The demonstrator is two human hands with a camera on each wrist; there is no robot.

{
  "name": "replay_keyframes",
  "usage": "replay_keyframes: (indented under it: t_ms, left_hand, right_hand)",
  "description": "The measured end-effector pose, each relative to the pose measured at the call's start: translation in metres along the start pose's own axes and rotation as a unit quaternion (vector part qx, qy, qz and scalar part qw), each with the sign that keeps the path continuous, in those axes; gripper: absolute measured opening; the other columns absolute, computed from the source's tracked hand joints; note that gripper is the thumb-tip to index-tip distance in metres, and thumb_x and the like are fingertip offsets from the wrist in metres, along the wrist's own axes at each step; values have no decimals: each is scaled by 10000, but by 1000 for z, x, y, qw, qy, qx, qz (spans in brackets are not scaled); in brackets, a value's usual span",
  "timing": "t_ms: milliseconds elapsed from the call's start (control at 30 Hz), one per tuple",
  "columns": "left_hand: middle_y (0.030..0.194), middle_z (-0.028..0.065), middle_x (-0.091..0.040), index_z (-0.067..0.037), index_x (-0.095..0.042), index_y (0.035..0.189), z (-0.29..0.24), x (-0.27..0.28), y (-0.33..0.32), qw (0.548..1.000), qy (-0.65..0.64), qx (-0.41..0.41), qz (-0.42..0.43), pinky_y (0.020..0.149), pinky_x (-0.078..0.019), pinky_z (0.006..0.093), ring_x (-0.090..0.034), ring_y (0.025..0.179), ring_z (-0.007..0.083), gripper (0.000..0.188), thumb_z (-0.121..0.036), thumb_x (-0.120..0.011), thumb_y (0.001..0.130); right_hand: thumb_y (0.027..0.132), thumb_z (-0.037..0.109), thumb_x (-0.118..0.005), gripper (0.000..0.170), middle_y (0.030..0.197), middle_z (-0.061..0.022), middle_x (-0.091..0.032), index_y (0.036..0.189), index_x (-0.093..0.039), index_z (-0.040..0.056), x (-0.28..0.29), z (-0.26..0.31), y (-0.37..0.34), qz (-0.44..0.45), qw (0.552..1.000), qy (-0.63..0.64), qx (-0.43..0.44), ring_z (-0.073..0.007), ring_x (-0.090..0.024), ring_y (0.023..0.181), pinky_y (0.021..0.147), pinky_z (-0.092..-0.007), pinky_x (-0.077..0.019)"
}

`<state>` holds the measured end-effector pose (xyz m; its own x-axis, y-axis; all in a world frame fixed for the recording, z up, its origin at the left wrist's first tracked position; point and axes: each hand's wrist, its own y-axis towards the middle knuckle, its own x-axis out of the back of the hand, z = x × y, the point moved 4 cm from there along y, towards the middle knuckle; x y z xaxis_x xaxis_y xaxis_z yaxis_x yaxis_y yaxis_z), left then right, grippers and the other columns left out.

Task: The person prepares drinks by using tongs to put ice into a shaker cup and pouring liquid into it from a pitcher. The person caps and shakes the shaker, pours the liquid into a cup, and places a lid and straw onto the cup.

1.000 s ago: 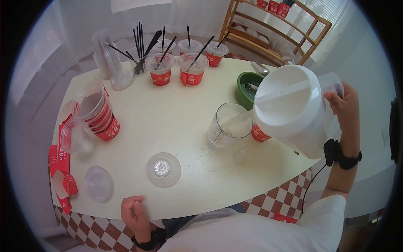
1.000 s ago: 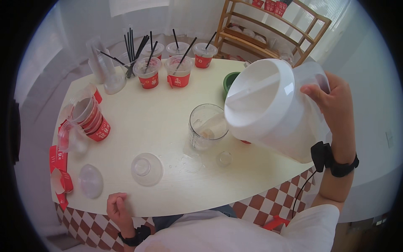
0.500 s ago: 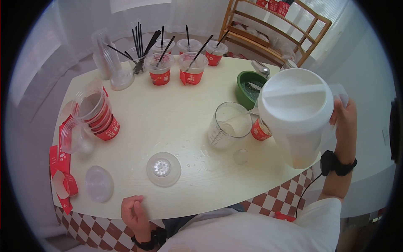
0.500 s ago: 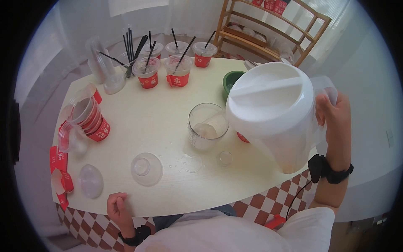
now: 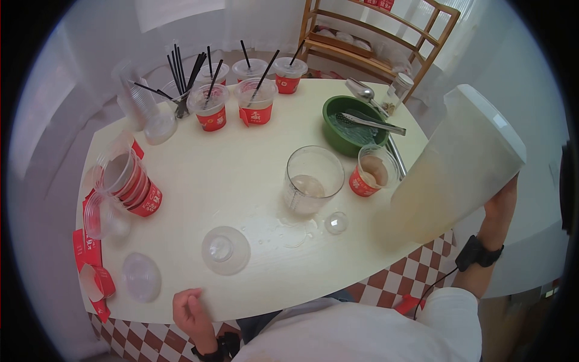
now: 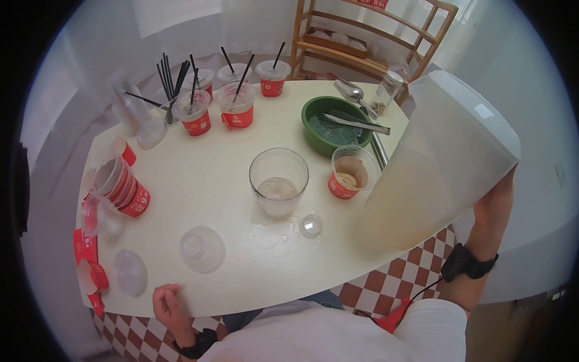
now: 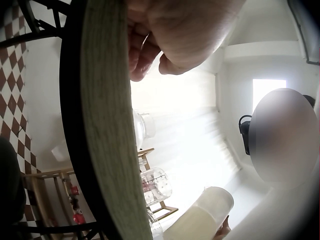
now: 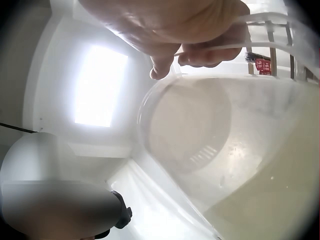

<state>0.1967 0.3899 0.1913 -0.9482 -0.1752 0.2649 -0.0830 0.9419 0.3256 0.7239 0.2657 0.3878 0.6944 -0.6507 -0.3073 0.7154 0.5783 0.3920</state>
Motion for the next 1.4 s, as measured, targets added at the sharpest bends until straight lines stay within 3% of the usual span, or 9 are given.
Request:
replay_keyframes:
  t_ms: [67, 100, 200, 267, 467, 800, 1133, 1267, 1400]
  left_hand:
    - [805, 92, -546, 25, -536, 836, 0, 0, 0, 1000, 1, 0, 2, 706, -408, 269, -514, 753, 171, 157, -101, -455, 883]
    - [805, 91, -544, 26, -534, 833, 0, 0, 0, 1000, 7, 3, 0, 705, -408, 268, -512, 750, 169, 161, -104, -453, 884]
    - [805, 88, -543, 26, -531, 826, 0, -2, 0, 1000, 7, 5, 4, 702, -406, 263, -508, 744, 163, 169, -109, -450, 887]
    - [804, 87, -543, 26, -529, 822, 1, -3, 0, 1000, 5, 6, 4, 700, -404, 259, -506, 742, 159, 173, -113, -449, 889]
    - [794, 75, -535, 16, -521, 805, 0, -6, 2, 1000, 2, 10, -5, 693, -399, 245, -496, 733, 137, 191, -132, -443, 896]
    - [783, 55, -529, 12, -514, 798, 7, -7, 3, 998, 37, 39, -21, 692, -400, 241, -481, 722, 119, 188, -134, -448, 897]
    - [816, 40, -513, -7, -512, 845, 6, -9, 3, 997, 42, 59, -7, 728, -392, 245, -471, 757, 114, 149, -139, -460, 892]
    - [1042, 100, -510, 14, -495, 1064, -4, -9, 13, 996, 66, 49, 31, 887, -349, 326, -464, 978, 200, 311, -185, -532, 829]
    - [1209, 135, -437, -4, -421, 1195, -60, -34, 41, 963, 217, -67, 147, 953, -307, 373, -382, 1126, 290, 534, -195, -632, 743]
  right_hand:
    - [898, 398, -445, 492, 1012, -90, -586, 1183, -465, -2, 1, 15, -1, -103, 993, -20, 50, -184, -579, 899, 789, -281, -491]
    - [898, 398, -445, 492, 1012, -90, -586, 1183, -465, -2, 25, 18, 6, -107, 993, -21, 52, -184, -579, 899, 789, -281, -491]
    - [851, 404, -541, 389, 708, -8, -529, 982, -542, 37, 79, 20, 27, -24, 994, -93, 55, -107, -523, 630, 584, -211, -448]
    - [799, 390, -629, 320, 568, 42, -370, 760, -503, 99, 64, 10, 34, -164, 972, -113, 127, -61, -384, 497, 460, -194, -316]
    - [741, 321, -717, 382, 521, 13, -392, 628, -421, 108, 56, -51, 70, -297, 931, -119, 174, -81, -372, 465, 438, -216, -278]
    - [723, 291, -738, 368, 493, 12, -409, 621, -447, 90, 52, -115, 111, -306, 937, -104, 130, -76, -367, 405, 381, -214, -263]
    - [753, 383, -691, 383, 560, 9, -449, 667, -469, 82, 79, -141, 104, -274, 950, -124, 80, -86, -435, 512, 499, -224, -357]
    - [813, 406, -608, 520, 1026, -81, -493, 1104, -462, 0, 62, -124, 75, -199, 952, -224, 60, -151, -449, 981, 873, -279, -344]
    - [895, 256, -508, 453, 1196, -108, -461, 1243, -377, -2, 41, -96, 2, -226, 924, -255, 172, -176, -413, 1139, 968, -340, -315]
